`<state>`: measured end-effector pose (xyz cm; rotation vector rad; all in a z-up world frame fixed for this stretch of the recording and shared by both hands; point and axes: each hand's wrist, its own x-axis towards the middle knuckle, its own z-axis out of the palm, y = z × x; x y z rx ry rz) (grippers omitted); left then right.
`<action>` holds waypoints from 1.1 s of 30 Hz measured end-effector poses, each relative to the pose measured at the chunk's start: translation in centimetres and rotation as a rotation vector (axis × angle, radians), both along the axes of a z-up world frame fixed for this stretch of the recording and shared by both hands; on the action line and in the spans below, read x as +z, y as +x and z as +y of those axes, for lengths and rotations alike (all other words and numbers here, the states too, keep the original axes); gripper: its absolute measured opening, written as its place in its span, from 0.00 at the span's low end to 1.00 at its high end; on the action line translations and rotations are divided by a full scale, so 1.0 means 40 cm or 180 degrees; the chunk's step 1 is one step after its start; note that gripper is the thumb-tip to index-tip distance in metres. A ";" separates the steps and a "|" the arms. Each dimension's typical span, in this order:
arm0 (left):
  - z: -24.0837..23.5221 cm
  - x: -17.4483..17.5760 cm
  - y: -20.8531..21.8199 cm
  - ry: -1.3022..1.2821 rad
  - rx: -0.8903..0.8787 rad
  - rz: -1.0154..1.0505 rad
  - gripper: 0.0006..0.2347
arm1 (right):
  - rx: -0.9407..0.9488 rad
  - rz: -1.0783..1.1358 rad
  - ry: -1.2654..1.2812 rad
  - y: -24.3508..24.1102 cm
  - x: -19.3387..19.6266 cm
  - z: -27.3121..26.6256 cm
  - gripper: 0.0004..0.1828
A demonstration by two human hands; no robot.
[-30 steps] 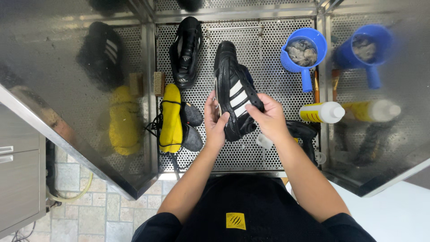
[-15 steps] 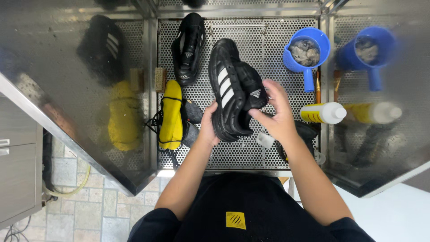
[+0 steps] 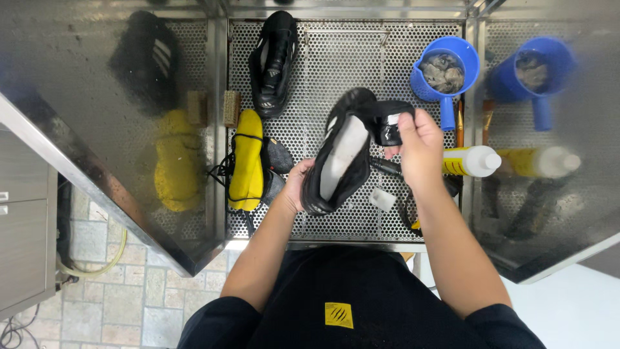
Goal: The person cleans a black soccer shoe using a white sponge and a steam cleaner. They wipe the shoe's surface, then use the steam cleaner to treat the upper and sole, repeating the process on different areas of the shoe.
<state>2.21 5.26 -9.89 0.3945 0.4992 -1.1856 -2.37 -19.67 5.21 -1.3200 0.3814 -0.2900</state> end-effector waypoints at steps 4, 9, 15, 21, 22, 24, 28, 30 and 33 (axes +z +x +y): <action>0.013 0.013 0.004 -0.0005 -0.0108 0.0138 0.25 | 0.0044 -0.0092 0.0556 0.007 0.001 -0.008 0.13; 0.018 -0.025 0.004 0.1272 0.0258 -0.1146 0.18 | -0.0021 0.0037 0.0407 0.031 -0.014 0.002 0.11; 0.013 -0.082 -0.004 0.2380 0.0662 -0.3025 0.15 | 0.0012 0.0445 -0.0015 0.088 -0.077 0.043 0.11; -0.042 0.130 -0.018 0.3307 0.0705 -0.4946 0.17 | 0.0190 0.0453 -0.0394 0.119 -0.205 0.032 0.09; -0.050 0.153 -0.015 0.3646 0.0706 -0.5408 0.19 | 0.0236 0.0400 -0.0409 0.117 -0.221 0.025 0.09; -0.058 0.172 -0.019 0.3954 0.0523 -0.6163 0.17 | 0.0115 0.0333 -0.0153 0.105 -0.237 0.012 0.12; -0.094 0.130 -0.045 0.4015 -0.0833 -0.6807 0.15 | 0.0028 0.0381 0.0250 0.087 -0.246 -0.010 0.16; -0.125 0.112 -0.050 0.4122 -0.2342 -0.6315 0.19 | 0.0078 0.0456 0.0306 0.087 -0.250 -0.013 0.15; -0.175 0.089 -0.006 0.4083 -0.4201 -0.5057 0.25 | 0.0159 0.0500 0.0324 0.086 -0.257 -0.008 0.14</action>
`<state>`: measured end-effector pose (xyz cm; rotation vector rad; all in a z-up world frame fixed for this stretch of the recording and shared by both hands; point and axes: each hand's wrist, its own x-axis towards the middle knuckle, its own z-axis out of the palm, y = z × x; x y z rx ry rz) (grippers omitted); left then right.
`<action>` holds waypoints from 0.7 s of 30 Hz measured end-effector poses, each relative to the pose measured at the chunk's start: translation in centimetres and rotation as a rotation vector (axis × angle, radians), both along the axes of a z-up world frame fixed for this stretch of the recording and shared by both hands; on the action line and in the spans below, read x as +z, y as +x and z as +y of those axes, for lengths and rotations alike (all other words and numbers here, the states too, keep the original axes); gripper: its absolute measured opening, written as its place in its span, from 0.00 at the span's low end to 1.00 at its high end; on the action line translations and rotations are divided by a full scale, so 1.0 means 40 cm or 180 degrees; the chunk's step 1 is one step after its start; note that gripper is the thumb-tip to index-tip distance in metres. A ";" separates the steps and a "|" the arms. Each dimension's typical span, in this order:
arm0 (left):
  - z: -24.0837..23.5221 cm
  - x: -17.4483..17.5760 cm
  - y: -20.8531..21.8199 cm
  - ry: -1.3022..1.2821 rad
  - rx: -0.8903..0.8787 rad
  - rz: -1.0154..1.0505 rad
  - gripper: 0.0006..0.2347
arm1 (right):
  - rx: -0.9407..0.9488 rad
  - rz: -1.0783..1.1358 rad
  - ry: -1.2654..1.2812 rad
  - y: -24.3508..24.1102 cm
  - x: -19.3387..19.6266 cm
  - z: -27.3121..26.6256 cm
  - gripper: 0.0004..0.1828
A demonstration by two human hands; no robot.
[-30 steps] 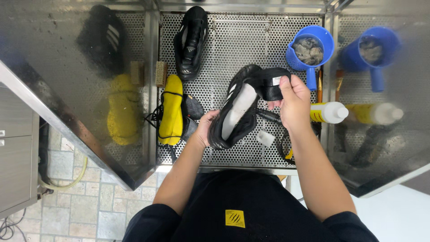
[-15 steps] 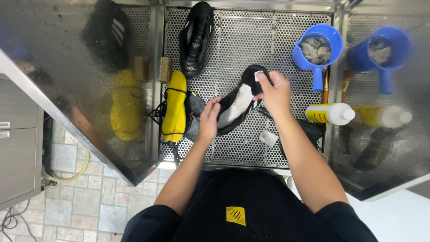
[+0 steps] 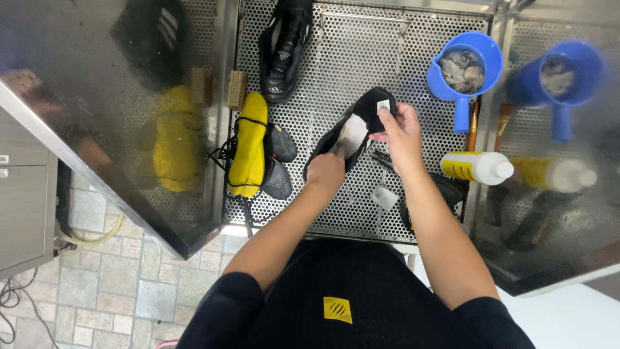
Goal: The person cleans a black soccer shoe using a white sponge and a steam cleaner. They wipe the shoe's surface, then use the steam cleaner to treat the upper and sole, repeating the process on different areas of the shoe.
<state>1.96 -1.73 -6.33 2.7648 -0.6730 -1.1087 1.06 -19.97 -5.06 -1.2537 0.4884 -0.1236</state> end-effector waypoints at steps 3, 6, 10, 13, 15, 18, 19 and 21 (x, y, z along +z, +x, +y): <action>-0.041 -0.055 0.009 0.0163 0.0100 0.0025 0.26 | 0.0031 -0.0075 0.0020 -0.005 -0.008 -0.007 0.13; -0.057 -0.126 0.006 0.0245 0.0300 -0.0103 0.31 | 0.0039 -0.0078 0.0104 -0.001 -0.019 -0.013 0.12; -0.051 -0.171 -0.025 0.0147 0.0253 -0.0404 0.30 | -0.0027 -0.0150 0.0215 0.001 -0.037 -0.034 0.11; -0.047 -0.146 -0.020 0.0178 0.0308 -0.0352 0.23 | -0.0006 -0.0065 0.0291 0.001 -0.028 -0.039 0.11; -0.044 -0.116 -0.021 0.0149 0.0311 -0.0343 0.20 | -0.0018 -0.0081 0.0238 0.002 -0.024 -0.036 0.12; -0.038 -0.052 -0.009 0.0099 0.0149 -0.0313 0.20 | -0.0024 -0.0069 0.0295 0.005 -0.019 -0.038 0.14; -0.039 -0.031 0.000 0.0121 0.0047 -0.0235 0.21 | -0.0015 -0.0060 0.0341 0.008 -0.019 -0.037 0.15; -0.044 -0.004 0.026 0.0131 0.0017 -0.0078 0.25 | 0.0316 -0.0463 -0.0415 0.009 -0.021 -0.026 0.22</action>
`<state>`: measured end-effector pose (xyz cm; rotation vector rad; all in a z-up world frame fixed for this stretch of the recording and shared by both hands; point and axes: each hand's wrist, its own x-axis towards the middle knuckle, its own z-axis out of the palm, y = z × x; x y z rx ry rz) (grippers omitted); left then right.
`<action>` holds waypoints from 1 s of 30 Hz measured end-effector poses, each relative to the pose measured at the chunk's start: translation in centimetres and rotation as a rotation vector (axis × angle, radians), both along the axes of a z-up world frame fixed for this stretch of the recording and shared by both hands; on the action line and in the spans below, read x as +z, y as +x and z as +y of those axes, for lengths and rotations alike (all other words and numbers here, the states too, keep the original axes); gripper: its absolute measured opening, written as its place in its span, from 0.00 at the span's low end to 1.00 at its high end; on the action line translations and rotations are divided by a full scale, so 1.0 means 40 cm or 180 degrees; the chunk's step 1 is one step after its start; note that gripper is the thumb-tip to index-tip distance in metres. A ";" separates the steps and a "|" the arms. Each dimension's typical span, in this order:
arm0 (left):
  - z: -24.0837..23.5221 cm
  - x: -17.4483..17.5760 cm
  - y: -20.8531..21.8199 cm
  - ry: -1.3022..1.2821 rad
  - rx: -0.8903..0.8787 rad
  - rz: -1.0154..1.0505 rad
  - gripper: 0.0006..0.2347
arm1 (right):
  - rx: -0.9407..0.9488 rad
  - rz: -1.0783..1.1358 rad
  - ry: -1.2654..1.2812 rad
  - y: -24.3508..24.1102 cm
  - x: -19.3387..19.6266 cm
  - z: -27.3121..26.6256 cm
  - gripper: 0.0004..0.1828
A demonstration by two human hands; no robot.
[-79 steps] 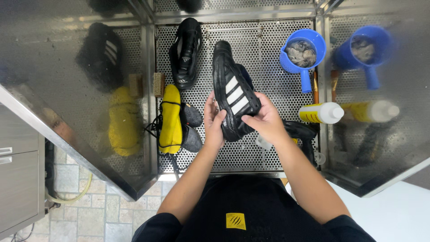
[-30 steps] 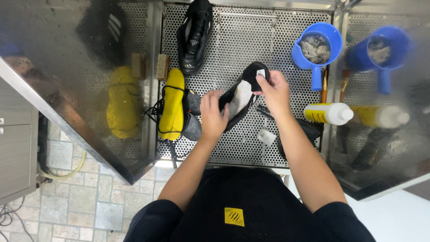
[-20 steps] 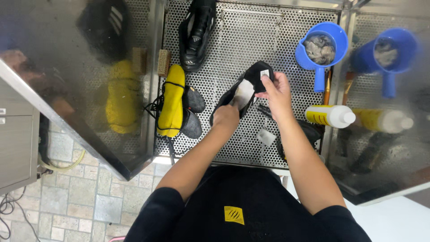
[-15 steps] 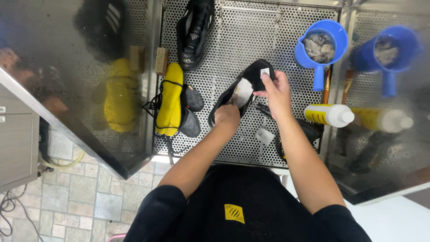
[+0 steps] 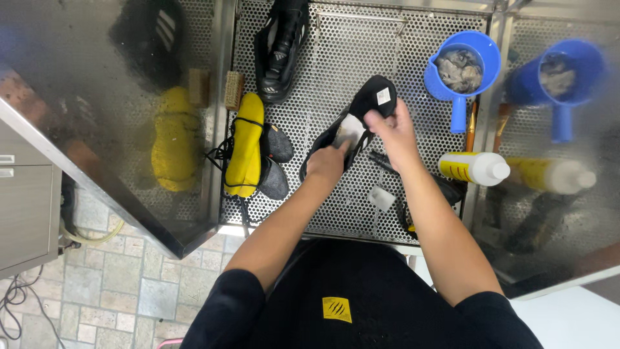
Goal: The person cleans a black soccer shoe using a white sponge and a steam cleaner. They wipe the shoe's surface, then use the steam cleaner to treat the upper and sole, repeating the process on different areas of the shoe.
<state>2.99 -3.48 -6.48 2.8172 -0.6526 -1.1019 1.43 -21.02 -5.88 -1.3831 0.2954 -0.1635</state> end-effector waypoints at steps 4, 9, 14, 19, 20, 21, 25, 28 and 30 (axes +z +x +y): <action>-0.066 -0.055 0.074 -0.0201 0.0059 0.0139 0.28 | 0.0076 -0.0093 -0.0506 0.015 -0.014 -0.005 0.22; -0.117 -0.192 0.117 -0.0342 0.0407 -0.0031 0.21 | 0.0048 0.0293 -0.0517 0.005 -0.029 -0.033 0.19; -0.114 -0.219 0.112 -0.0291 0.0443 0.0107 0.26 | 0.0038 0.0341 -0.0385 0.002 -0.038 -0.064 0.17; -0.073 -0.154 0.088 -0.0475 0.0162 0.0055 0.25 | -0.0028 0.0525 -0.0215 0.010 -0.019 -0.060 0.16; -0.069 -0.139 0.087 -0.0493 0.0131 0.0018 0.26 | -0.0040 0.0555 -0.0213 0.013 -0.015 -0.054 0.16; -0.069 -0.125 0.085 -0.0508 0.0225 0.0045 0.26 | -0.0060 0.0589 -0.0220 0.014 -0.011 -0.051 0.16; -0.041 -0.059 0.048 -0.0943 0.0445 -0.0338 0.15 | -0.0096 0.0554 -0.0306 0.009 0.001 -0.032 0.20; 0.018 0.031 -0.003 -0.1743 0.0833 -0.0953 0.09 | 0.0215 0.0172 -0.0618 -0.017 0.013 -0.003 0.25; 0.040 0.091 -0.046 -0.2080 0.1028 -0.1421 0.10 | 0.0482 0.0088 -0.0819 -0.028 0.031 0.017 0.32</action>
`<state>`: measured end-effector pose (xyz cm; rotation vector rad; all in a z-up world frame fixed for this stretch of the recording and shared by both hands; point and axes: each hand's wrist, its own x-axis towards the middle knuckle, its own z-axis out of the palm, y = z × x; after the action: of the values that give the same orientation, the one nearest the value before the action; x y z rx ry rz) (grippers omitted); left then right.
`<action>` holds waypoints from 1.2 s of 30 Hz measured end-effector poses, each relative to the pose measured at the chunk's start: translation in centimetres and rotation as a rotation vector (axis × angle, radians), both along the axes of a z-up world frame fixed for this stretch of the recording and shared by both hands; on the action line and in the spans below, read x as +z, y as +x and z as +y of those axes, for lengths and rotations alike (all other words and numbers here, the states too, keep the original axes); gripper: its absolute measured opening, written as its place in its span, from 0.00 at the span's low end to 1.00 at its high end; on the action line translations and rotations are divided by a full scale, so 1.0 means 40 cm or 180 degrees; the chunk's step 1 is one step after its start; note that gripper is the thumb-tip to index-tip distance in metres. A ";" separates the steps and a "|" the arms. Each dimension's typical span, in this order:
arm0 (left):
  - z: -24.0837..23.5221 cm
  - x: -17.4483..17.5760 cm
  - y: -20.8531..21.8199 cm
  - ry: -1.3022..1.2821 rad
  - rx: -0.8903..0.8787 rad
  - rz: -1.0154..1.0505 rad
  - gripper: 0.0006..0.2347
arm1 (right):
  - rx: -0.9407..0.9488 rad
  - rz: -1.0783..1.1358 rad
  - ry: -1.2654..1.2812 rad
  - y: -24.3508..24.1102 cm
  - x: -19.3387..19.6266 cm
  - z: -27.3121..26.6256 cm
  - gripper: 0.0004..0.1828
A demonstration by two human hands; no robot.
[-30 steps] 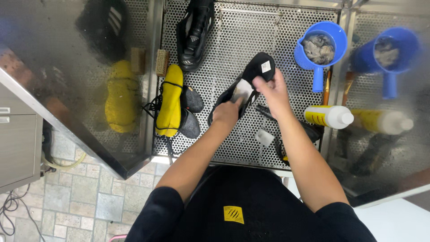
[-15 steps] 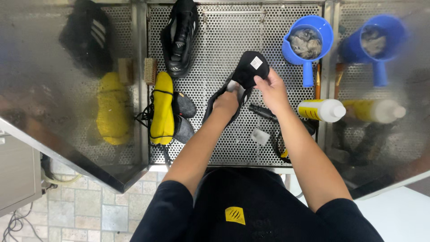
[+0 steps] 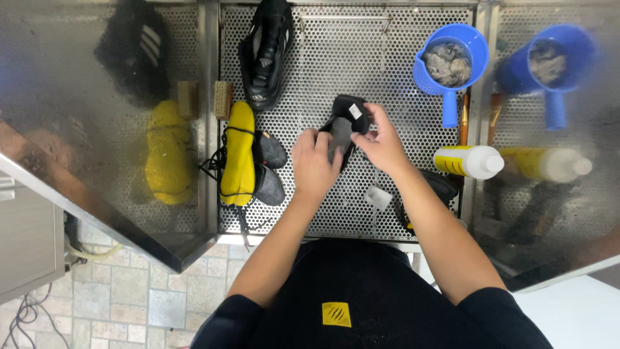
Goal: The person cleans a black soccer shoe using a white sponge and a steam cleaner. They wipe the shoe's surface, then use the steam cleaner to treat the upper and sole, repeating the process on different areas of the shoe.
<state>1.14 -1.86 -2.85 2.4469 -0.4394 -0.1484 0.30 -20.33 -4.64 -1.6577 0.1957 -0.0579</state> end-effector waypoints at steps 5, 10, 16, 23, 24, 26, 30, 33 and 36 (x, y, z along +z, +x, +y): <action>0.015 0.011 -0.020 -0.0072 0.0268 -0.0839 0.19 | 0.0806 -0.0281 -0.1187 0.007 0.085 0.042 0.47; 0.042 -0.074 0.035 -0.0788 0.0574 -0.0568 0.20 | 0.1510 -0.0167 -0.2561 0.017 0.115 0.045 0.34; 0.086 -0.110 0.025 -0.1559 0.0442 -0.0300 0.19 | 0.1965 0.0106 -0.2430 0.031 0.108 0.065 0.45; 0.147 -0.030 -0.028 -0.1364 0.1044 0.0796 0.26 | 0.1314 -0.0292 -0.2614 -0.063 0.016 0.072 0.34; 0.150 -0.031 -0.023 -0.0995 0.0994 0.0757 0.22 | 0.0860 -0.0348 -0.2645 -0.103 -0.001 0.100 0.37; 0.148 -0.041 -0.016 -0.0264 0.0850 0.0686 0.15 | 0.0215 0.0013 -0.2024 -0.169 -0.026 0.150 0.44; 0.122 -0.047 0.006 -0.0334 0.1033 0.0504 0.13 | -0.0133 0.0788 -0.0429 -0.197 -0.026 0.214 0.57; 0.083 -0.042 0.028 -0.0548 0.0985 0.0264 0.12 | -0.0094 0.0264 -0.0401 -0.191 0.015 0.197 0.66; 0.022 -0.035 0.064 -0.0857 0.0894 0.0296 0.12 | -0.0168 -0.0275 -0.0989 -0.154 0.057 0.151 0.66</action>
<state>3.69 -1.00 -4.23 2.1979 -0.0662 -0.0774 -5.86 -14.28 -2.35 -1.9551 0.1708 -0.2085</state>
